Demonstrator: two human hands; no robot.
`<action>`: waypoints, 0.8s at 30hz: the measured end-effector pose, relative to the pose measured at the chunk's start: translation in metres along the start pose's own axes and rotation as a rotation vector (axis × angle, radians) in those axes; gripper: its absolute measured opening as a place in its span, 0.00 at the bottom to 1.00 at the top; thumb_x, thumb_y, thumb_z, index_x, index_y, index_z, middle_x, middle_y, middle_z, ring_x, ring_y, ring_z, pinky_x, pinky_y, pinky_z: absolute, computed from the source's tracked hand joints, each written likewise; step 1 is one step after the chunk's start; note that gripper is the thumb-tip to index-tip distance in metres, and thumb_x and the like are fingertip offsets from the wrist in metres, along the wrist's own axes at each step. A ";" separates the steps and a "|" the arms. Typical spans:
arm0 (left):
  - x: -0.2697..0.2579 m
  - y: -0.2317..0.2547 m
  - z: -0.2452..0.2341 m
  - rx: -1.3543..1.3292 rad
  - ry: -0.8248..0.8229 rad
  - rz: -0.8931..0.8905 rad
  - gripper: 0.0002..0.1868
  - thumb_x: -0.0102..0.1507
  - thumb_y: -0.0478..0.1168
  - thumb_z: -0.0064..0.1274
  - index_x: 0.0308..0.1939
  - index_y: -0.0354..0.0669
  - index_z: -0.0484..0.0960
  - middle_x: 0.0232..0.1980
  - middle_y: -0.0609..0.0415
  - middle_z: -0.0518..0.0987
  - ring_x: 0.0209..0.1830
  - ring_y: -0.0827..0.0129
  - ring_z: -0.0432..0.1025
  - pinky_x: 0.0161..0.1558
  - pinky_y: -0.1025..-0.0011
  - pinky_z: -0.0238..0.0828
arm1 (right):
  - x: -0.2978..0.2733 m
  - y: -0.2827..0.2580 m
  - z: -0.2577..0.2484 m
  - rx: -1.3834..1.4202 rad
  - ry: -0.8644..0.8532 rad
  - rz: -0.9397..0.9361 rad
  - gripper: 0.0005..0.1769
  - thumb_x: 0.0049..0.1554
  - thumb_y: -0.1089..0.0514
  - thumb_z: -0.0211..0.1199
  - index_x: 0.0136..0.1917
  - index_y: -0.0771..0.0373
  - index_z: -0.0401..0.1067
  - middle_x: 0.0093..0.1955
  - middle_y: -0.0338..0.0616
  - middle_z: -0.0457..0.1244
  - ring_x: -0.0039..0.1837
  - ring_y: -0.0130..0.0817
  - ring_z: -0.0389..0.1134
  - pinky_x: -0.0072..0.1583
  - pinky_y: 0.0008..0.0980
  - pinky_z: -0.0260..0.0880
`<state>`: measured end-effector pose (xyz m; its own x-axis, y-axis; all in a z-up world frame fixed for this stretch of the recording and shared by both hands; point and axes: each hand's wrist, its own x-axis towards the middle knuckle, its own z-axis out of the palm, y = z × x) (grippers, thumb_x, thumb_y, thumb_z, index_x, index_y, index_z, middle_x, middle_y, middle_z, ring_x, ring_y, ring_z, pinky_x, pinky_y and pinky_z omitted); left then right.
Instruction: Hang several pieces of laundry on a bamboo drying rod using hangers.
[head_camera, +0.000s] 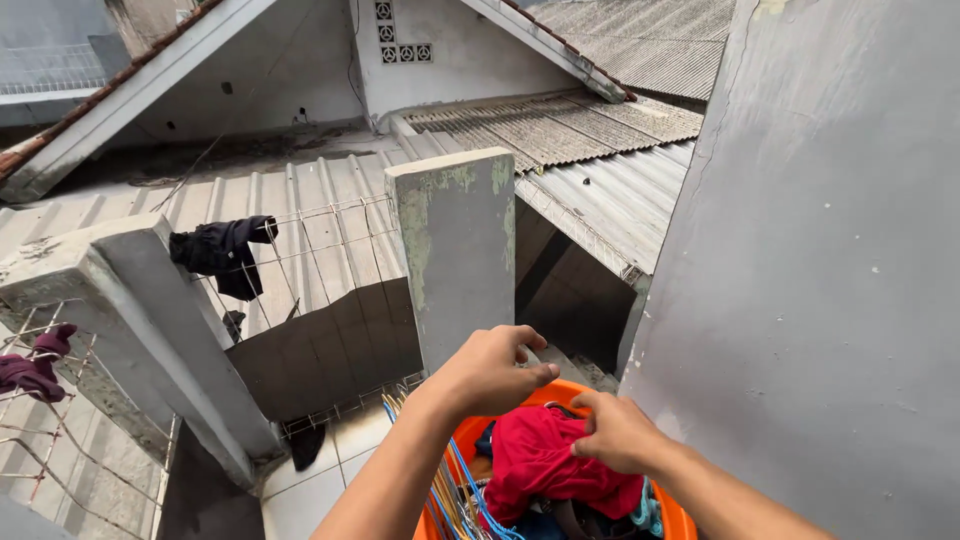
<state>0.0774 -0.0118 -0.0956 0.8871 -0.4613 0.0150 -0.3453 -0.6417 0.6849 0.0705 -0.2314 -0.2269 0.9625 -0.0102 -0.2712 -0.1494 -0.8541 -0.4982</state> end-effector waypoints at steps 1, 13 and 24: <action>0.012 -0.009 0.006 -0.006 -0.029 -0.037 0.29 0.60 0.53 0.58 0.61 0.43 0.79 0.55 0.40 0.82 0.55 0.53 0.79 0.56 0.61 0.75 | 0.009 0.002 0.007 -0.024 0.023 -0.045 0.38 0.48 0.53 0.75 0.70 0.59 0.67 0.56 0.51 0.70 0.60 0.40 0.73 0.63 0.36 0.72; 0.063 -0.082 0.060 -0.046 -0.163 -0.258 0.32 0.60 0.52 0.59 0.65 0.43 0.75 0.60 0.40 0.79 0.61 0.54 0.75 0.62 0.62 0.70 | 0.122 0.080 0.120 -0.407 -0.016 0.034 0.31 0.54 0.50 0.67 0.70 0.48 0.63 0.71 0.48 0.58 0.66 0.50 0.68 0.65 0.47 0.70; 0.107 -0.119 0.115 0.134 -0.372 -0.391 0.34 0.56 0.43 0.61 0.67 0.45 0.73 0.64 0.41 0.75 0.66 0.53 0.70 0.66 0.63 0.67 | 0.070 0.029 0.114 -0.114 0.067 -0.292 0.21 0.53 0.59 0.65 0.60 0.59 0.68 0.57 0.49 0.65 0.62 0.52 0.69 0.62 0.47 0.70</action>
<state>0.1783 -0.0554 -0.2587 0.7974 -0.3426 -0.4968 -0.0695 -0.8699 0.4883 0.1074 -0.1979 -0.3538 0.9744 0.2126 -0.0735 0.1577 -0.8786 -0.4507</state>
